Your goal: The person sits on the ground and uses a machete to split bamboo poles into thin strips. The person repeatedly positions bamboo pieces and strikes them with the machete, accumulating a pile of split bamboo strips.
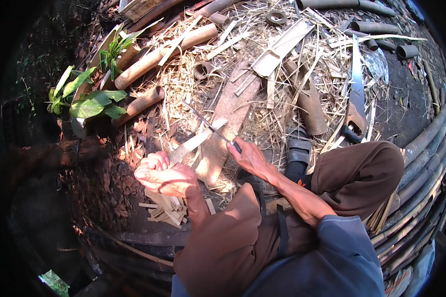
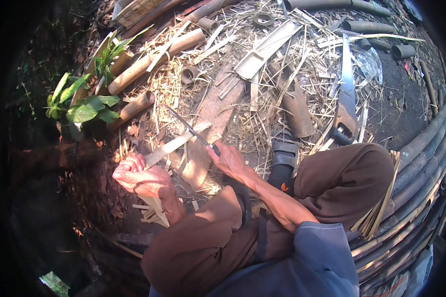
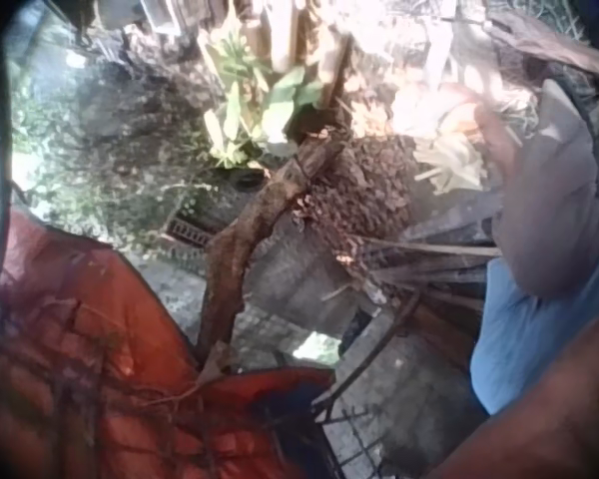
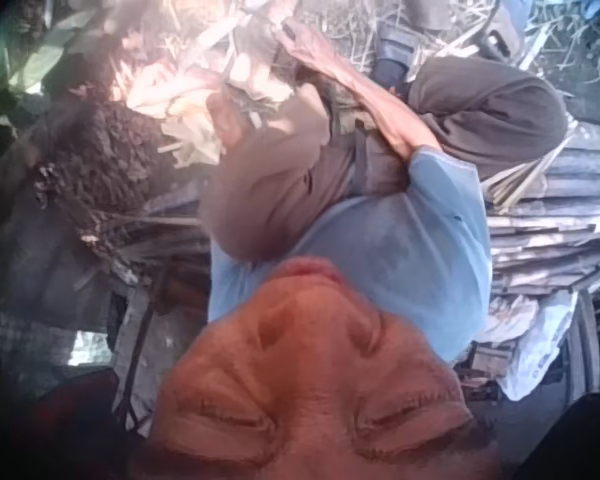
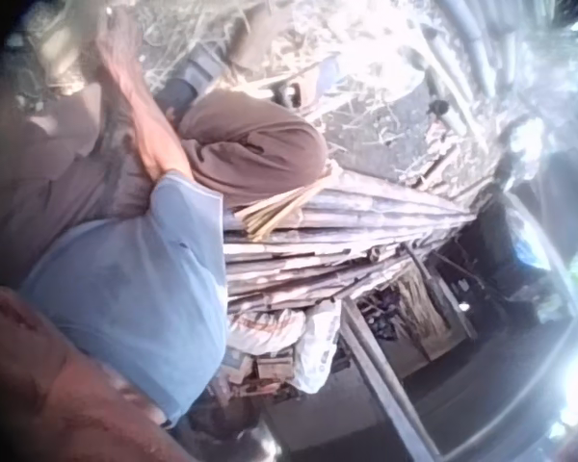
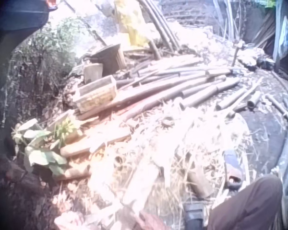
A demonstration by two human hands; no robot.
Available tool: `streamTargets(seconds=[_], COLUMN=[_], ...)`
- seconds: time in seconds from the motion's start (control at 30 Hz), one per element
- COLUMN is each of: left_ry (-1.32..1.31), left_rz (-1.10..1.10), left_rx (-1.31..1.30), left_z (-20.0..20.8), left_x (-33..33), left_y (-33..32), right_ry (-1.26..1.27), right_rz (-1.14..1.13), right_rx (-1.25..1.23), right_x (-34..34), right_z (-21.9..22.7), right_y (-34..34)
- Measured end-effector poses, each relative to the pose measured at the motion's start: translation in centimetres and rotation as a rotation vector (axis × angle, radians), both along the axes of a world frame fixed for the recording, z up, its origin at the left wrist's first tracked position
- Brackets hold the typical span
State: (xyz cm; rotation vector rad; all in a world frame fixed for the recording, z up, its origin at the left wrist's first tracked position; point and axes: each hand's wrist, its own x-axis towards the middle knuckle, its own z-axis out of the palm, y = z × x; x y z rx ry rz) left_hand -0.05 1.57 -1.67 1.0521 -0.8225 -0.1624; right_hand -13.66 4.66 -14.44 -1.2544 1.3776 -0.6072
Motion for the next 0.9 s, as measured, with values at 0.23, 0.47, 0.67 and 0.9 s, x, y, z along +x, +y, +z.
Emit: streamTargets(seconds=[0.23, 0.47, 0.67, 0.9], left_ry=[-0.1, -0.215, -0.129, -0.039], left_rz=[-0.025, 0.044, -0.096, 0.032], left_rx=[-0.023, 0.023, -0.064, -0.051], left_z=[-0.5, -1.3, -1.0, -0.3], left_x=[-0.2, 1.2, 1.2, 2.7], left_y=[-0.3, 0.2, 0.4, -0.8], right_ry=[0.068, -0.177, 0.143, 0.154], right_rz=[0.166, 0.04, -0.05, -0.071], right_rx=[-0.21, -0.006, -0.052, -0.05], right_x=[0.9, 0.9, -1.5, -2.3], right_z=[1.7, 3.1, -6.3, -6.9], right_y=[0.1, -0.3, -0.7, 0.2])
